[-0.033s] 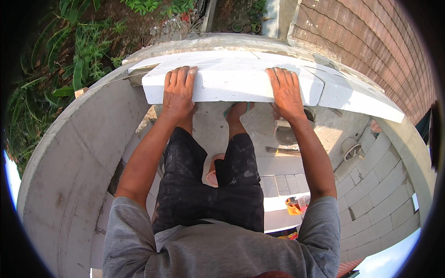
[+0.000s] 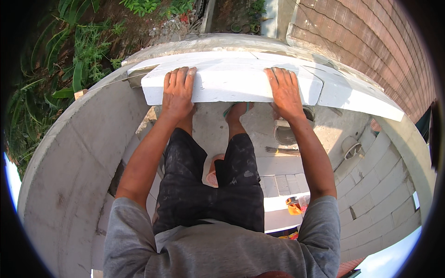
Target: The person applies cement to a curved wall using a trowel, then positions a white tile onto the wet cement. They measure the wall and a tile with a tape measure, and finally cut a tile with a hand saw.
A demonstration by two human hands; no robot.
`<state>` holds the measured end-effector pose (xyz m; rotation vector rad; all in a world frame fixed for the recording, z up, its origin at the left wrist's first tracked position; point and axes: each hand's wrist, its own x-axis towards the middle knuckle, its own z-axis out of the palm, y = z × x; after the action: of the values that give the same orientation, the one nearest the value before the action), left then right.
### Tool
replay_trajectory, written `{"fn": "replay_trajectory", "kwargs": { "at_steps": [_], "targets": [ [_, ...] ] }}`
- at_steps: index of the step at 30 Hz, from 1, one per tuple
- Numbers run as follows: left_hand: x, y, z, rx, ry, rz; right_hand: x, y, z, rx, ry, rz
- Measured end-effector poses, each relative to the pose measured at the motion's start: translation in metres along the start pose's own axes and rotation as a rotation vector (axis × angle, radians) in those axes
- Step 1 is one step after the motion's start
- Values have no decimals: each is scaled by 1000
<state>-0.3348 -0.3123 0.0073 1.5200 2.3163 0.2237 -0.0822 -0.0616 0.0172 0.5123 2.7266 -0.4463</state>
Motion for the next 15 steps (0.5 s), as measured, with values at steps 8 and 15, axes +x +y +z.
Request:
{"fn": "replay_trajectory", "kwargs": {
  "at_steps": [8, 15],
  "targets": [
    [-3, 2, 6, 102, -35, -2, -31, -1, -31, 195, 119, 131],
    [0, 10, 5, 76, -52, -23, -73, 43, 10, 297, 669, 826]
  ]
}}
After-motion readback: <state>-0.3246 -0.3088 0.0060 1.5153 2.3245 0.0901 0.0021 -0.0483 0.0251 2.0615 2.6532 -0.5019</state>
